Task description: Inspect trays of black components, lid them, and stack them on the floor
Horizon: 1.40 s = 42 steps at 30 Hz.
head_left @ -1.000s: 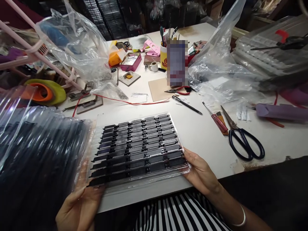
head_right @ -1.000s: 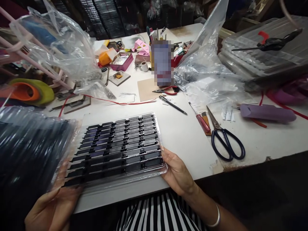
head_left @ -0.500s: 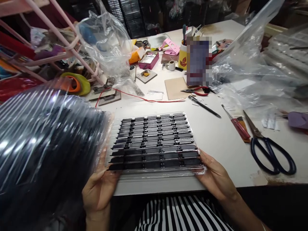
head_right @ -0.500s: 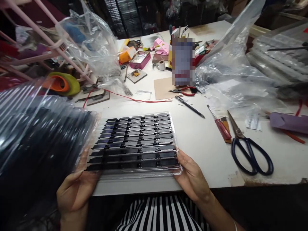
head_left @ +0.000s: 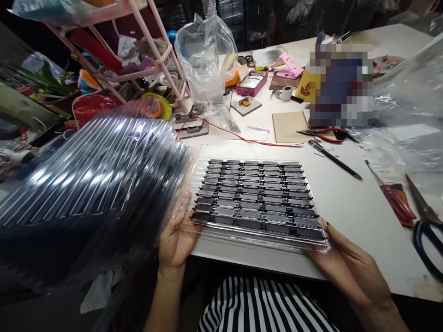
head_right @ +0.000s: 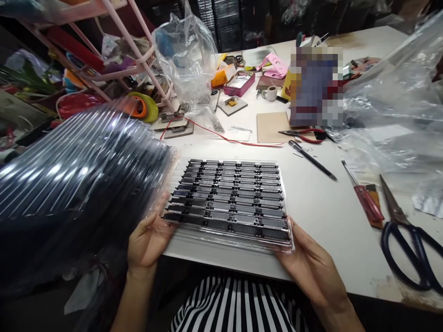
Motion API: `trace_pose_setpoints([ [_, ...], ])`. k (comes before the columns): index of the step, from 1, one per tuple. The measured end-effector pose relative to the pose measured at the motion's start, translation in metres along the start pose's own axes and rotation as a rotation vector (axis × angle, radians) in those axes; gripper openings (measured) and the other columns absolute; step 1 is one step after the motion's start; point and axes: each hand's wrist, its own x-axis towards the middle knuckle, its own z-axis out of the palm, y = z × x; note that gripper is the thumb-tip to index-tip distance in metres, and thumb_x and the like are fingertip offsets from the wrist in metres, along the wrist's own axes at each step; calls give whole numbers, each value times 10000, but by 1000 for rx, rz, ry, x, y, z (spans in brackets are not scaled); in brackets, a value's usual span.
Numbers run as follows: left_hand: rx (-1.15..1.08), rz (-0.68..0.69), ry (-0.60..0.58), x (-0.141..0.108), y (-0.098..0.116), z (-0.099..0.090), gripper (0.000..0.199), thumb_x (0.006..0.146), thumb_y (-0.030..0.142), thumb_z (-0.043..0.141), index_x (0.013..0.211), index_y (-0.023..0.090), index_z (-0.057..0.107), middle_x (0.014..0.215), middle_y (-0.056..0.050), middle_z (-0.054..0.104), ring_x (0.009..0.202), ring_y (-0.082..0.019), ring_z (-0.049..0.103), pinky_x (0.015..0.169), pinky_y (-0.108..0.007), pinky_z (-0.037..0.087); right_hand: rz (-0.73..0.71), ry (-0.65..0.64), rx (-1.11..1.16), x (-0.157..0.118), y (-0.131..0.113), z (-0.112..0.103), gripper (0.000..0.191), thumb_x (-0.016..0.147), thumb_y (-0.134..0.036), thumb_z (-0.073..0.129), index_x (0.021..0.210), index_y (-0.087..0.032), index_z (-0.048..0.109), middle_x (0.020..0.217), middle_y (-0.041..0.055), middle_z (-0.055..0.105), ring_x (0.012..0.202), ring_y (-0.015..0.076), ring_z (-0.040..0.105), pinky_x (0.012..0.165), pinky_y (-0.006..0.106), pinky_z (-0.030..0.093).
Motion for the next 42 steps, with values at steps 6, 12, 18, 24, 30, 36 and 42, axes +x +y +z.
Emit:
trace_pose_setpoints([
  [6, -42, 4, 8, 0, 0, -4, 497, 914, 147, 398, 1410, 150, 399, 1317, -127, 575, 1092, -192, 611, 877, -287, 523, 5, -76, -6, -7, 4, 1, 397, 900, -244, 518, 1293, -291, 552, 1388, 36, 519, 1282, 258, 468, 1047, 478, 434],
  [12, 43, -80, -49, -4, 1, 4, 496, 936, 207, 415, 1428, 252, 369, 1235, -92, 639, 1021, -206, 645, 884, -385, 526, -14, -121, 47, -4, 7, 5, 364, 927, -205, 483, 1276, -262, 569, 1321, 41, 583, 1229, 205, 524, 1079, 413, 407],
  [18, 13, -74, -6, -2, -3, 6, 524, 909, 198, 422, 1427, 260, 367, 1249, -71, 634, 1070, -203, 625, 906, -376, 509, -22, -122, 41, -2, 7, 4, 297, 934, -233, 493, 1195, -232, 635, 1216, 56, 653, 1212, 215, 536, 1090, 430, 386],
  [24, -4, -48, 12, -1, -4, 6, 512, 897, 169, 392, 1404, 236, 409, 1248, -69, 634, 1055, -199, 637, 877, -362, 525, -25, -148, 36, -1, 6, 1, 284, 937, -250, 498, 1179, -234, 645, 1188, 45, 666, 1186, 202, 554, 1083, 408, 397],
  [30, -16, -22, -18, 1, -5, 4, 499, 896, 172, 388, 1385, 261, 434, 1273, -65, 614, 1066, -182, 633, 889, -348, 525, -18, -207, 52, 0, 7, -2, 298, 960, -242, 460, 1208, -243, 625, 1222, 31, 645, 1172, 160, 559, 1079, 343, 402],
  [36, 1, -16, 6, 2, -5, 7, 489, 894, 162, 381, 1371, 239, 456, 1243, -68, 635, 1052, -185, 641, 886, -351, 530, -32, -203, 54, 1, 8, -3, 294, 957, -238, 464, 1201, -249, 628, 1209, 27, 652, 1154, 165, 570, 1070, 360, 415],
  [42, 28, -17, 36, 1, -5, 12, 451, 933, 206, 381, 1379, 229, 442, 1257, -68, 626, 1036, -191, 647, 878, -355, 536, -25, -239, 91, 1, 8, -3, 286, 965, -229, 448, 1175, -249, 641, 1194, 13, 662, 1125, 144, 589, 1056, 328, 431],
])
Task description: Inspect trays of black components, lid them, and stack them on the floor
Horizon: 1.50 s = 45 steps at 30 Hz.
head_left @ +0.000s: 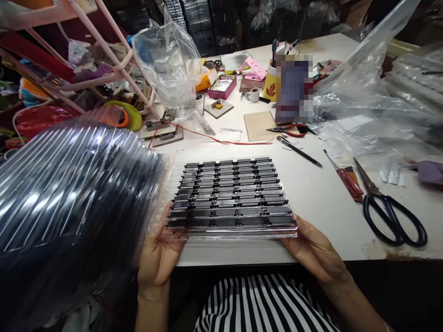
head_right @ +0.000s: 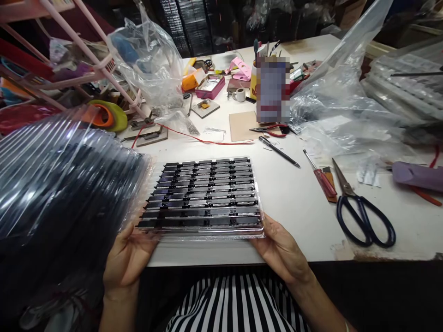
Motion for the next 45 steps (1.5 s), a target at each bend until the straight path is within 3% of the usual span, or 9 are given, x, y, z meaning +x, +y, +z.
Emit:
trace_pose_setpoints([
  [9, 241, 23, -175, -3, 3, -11, 576, 904, 434, 493, 1434, 263, 343, 1091, -145, 700, 911, -276, 693, 807, -431, 555, -46, 36, -22, -1, 2, 0, 285, 963, -268, 447, 1164, -271, 649, 1202, 17, 659, 1128, 168, 591, 1047, 376, 446],
  [13, 260, 52, -142, -5, 3, -5, 558, 912, 420, 481, 1426, 238, 361, 1105, -162, 690, 887, -272, 699, 789, -414, 564, -63, 40, -61, -2, 0, 1, 309, 973, -267, 411, 1183, -272, 637, 1224, 19, 646, 1158, 176, 572, 1054, 386, 437],
  [22, 238, 54, -60, -8, 11, 8, 435, 917, 232, 459, 1351, 217, 477, 1105, -105, 701, 888, -259, 699, 782, -404, 576, -88, -131, -261, -9, -5, 2, 353, 970, -262, 385, 1235, -195, 608, 1201, 101, 654, 1109, 241, 604, 1033, 414, 435],
  [34, 207, 24, 30, -3, 12, 8, 439, 883, 172, 428, 1300, 255, 538, 1112, -69, 702, 855, -257, 705, 743, -403, 592, -213, -57, -407, -6, -1, 7, 290, 923, -375, 522, 1107, -215, 678, 1109, 87, 681, 1083, 235, 601, 989, 404, 446],
  [39, 183, -51, 86, 3, 14, 4, 418, 893, 265, 429, 1292, 313, 543, 1074, -54, 717, 874, -261, 703, 748, -404, 592, -234, -69, -407, -5, 0, 7, 309, 925, -394, 513, 1064, -182, 689, 1045, 99, 693, 1060, 232, 606, 943, 393, 473],
  [45, 210, -44, 154, 1, 14, 19, 407, 906, 257, 405, 1276, 347, 551, 1083, -1, 716, 804, -217, 713, 738, -380, 602, -259, -106, -396, -3, 0, 6, 290, 948, -358, 479, 1066, -198, 690, 1069, 84, 681, 1054, 219, 609, 964, 401, 454],
])
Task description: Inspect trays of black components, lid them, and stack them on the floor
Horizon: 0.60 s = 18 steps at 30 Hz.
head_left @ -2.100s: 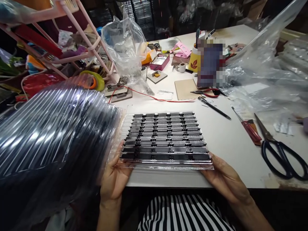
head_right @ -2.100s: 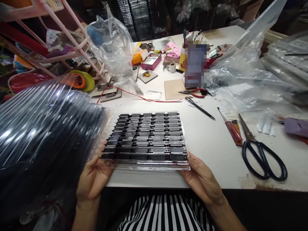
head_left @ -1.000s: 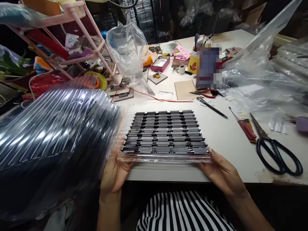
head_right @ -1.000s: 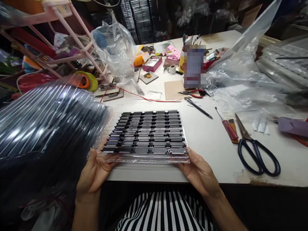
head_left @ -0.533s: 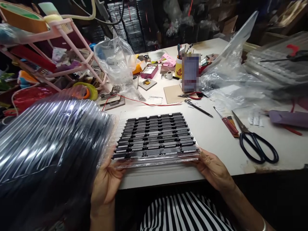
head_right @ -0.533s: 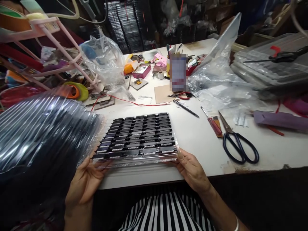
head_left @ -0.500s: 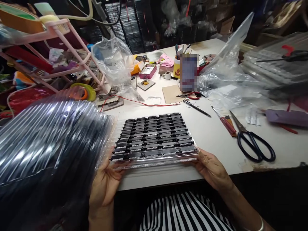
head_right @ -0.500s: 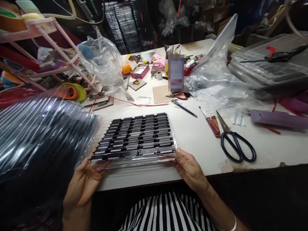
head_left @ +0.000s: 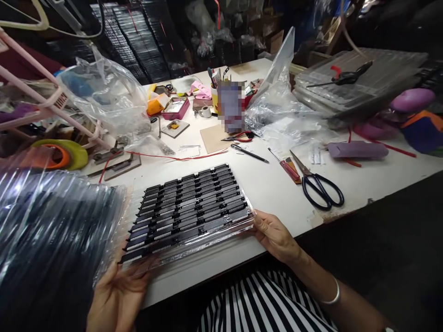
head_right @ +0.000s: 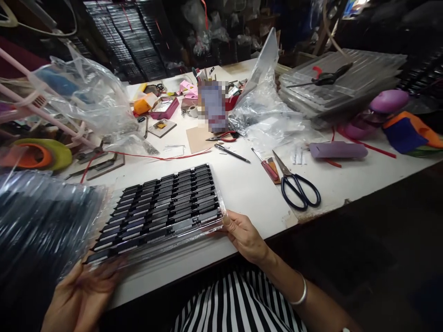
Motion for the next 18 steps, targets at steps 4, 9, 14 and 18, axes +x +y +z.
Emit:
trace_pose_setpoints([
  [4, -10, 36, -29, -5, 2, 8, 381, 900, 335, 477, 1275, 354, 548, 1174, 8, 678, 940, -221, 687, 791, -365, 591, -9, 10, 5, 0, 1, -1, 301, 948, -365, 479, 1092, -191, 678, 1058, 86, 686, 1026, 218, 624, 927, 392, 481],
  [9, 4, 68, -83, -9, 7, 8, 386, 899, 340, 501, 1282, 360, 536, 1265, 15, 624, 994, -243, 668, 806, -397, 588, -9, 47, -2, 0, 0, 0, 300, 939, -386, 491, 998, -179, 700, 984, 78, 709, 978, 223, 647, 910, 393, 491],
  [14, -44, 32, -91, -10, 11, 8, 366, 921, 335, 448, 1272, 329, 552, 1234, -18, 644, 976, -261, 674, 804, -407, 585, -14, 62, -29, 2, -2, 0, 320, 930, -416, 494, 999, -176, 695, 961, 78, 717, 963, 227, 653, 898, 405, 505],
  [18, -51, 19, -70, -8, 13, 3, 365, 921, 378, 441, 1251, 296, 572, 1160, -53, 683, 946, -285, 682, 800, -429, 583, -33, 63, -47, 3, -4, 0, 331, 927, -432, 497, 954, -163, 688, 946, 81, 720, 939, 228, 664, 890, 411, 511],
])
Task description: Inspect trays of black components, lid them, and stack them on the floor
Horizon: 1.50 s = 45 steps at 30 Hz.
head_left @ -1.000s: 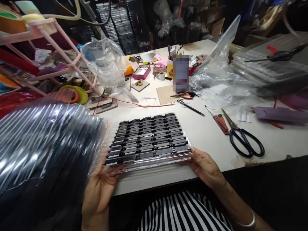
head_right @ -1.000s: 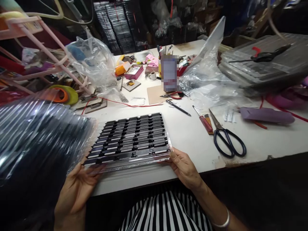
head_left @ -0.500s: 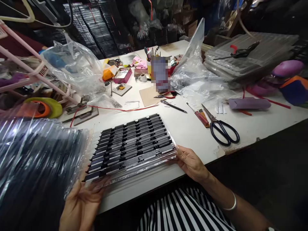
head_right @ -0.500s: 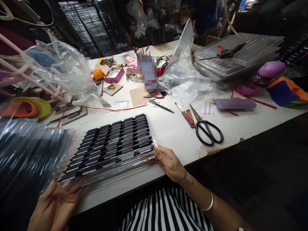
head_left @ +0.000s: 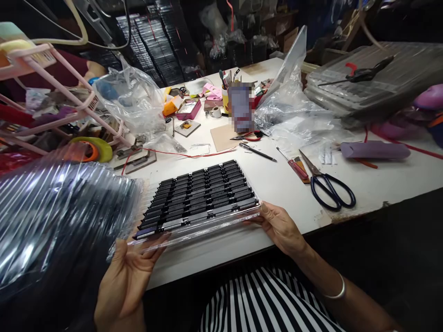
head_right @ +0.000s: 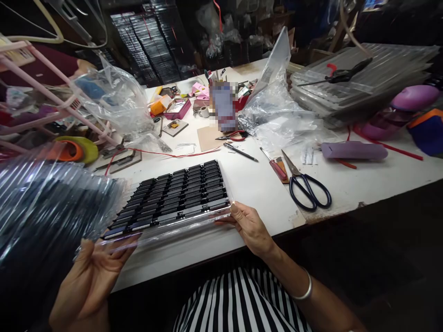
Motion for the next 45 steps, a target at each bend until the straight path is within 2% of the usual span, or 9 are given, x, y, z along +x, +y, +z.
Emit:
trace_pose_setpoints([
  [5, -4, -25, -48, 4, 4, -11, 335, 880, 441, 512, 1173, 316, 614, 1128, -48, 699, 1021, -298, 652, 798, -416, 584, -24, 6, -3, 1, -3, 1, 330, 931, -423, 497, 950, -152, 685, 924, 79, 722, 911, 219, 676, 853, 389, 526],
  [10, 18, -6, -71, -1, 4, -3, 275, 907, 387, 468, 1095, 286, 642, 1025, -63, 729, 986, -312, 666, 786, -444, 582, -22, 32, -8, 2, -5, 0, 326, 915, -431, 526, 931, -150, 691, 898, 72, 723, 866, 213, 690, 815, 369, 541],
  [17, 145, 128, -161, -8, -4, 8, 330, 956, 284, 367, 1211, 173, 544, 950, -171, 722, 982, -334, 662, 779, -443, 568, -18, 92, -24, 1, -6, -4, 310, 895, -433, 560, 899, -160, 708, 891, 76, 736, 829, 214, 703, 800, 365, 553],
  [22, 169, 144, -148, -16, -7, 18, 384, 965, 270, 367, 1324, 155, 436, 876, -143, 733, 919, -308, 689, 796, -459, 553, -3, 141, -42, 1, -5, -10, 278, 897, -412, 563, 912, -179, 713, 905, 72, 742, 822, 217, 707, 798, 361, 561],
  [28, 133, 134, -141, -21, -8, 25, 360, 965, 276, 373, 1296, 143, 421, 806, -136, 733, 919, -317, 687, 834, -474, 524, 1, 149, -4, 0, -5, -17, 218, 906, -342, 564, 885, -193, 722, 871, 48, 754, 821, 200, 714, 787, 316, 571],
  [33, 121, 132, -146, -22, -9, 25, 318, 956, 285, 404, 1241, 148, 446, 794, -133, 732, 935, -325, 682, 850, -480, 515, 9, 150, -4, 1, -6, -14, 244, 897, -366, 569, 885, -182, 729, 866, 63, 758, 828, 210, 717, 769, 308, 571],
  [38, 170, 133, -151, -21, -9, 25, 377, 973, 274, 347, 1323, 136, 373, 758, -123, 727, 912, -304, 692, 819, -459, 536, 24, 207, 27, 1, -10, -10, 294, 866, -429, 592, 841, -170, 729, 813, 78, 758, 796, 228, 722, 767, 330, 567],
  [42, 169, 105, -136, -10, -11, 17, 405, 977, 275, 338, 1359, 143, 371, 854, -130, 727, 865, -276, 706, 785, -431, 561, 86, 263, -8, -15, -13, -5, 270, 821, -401, 646, 771, -146, 722, 770, 94, 750, 743, 245, 720, 693, 324, 561],
  [45, 98, 59, -84, 2, -13, 10, 414, 974, 243, 336, 1372, 133, 371, 989, -168, 703, 916, -268, 695, 816, -431, 558, 225, 196, -54, -37, -1, 3, 324, 825, -427, 633, 786, -115, 709, 803, 129, 745, 662, 230, 710, 600, 303, 537],
])
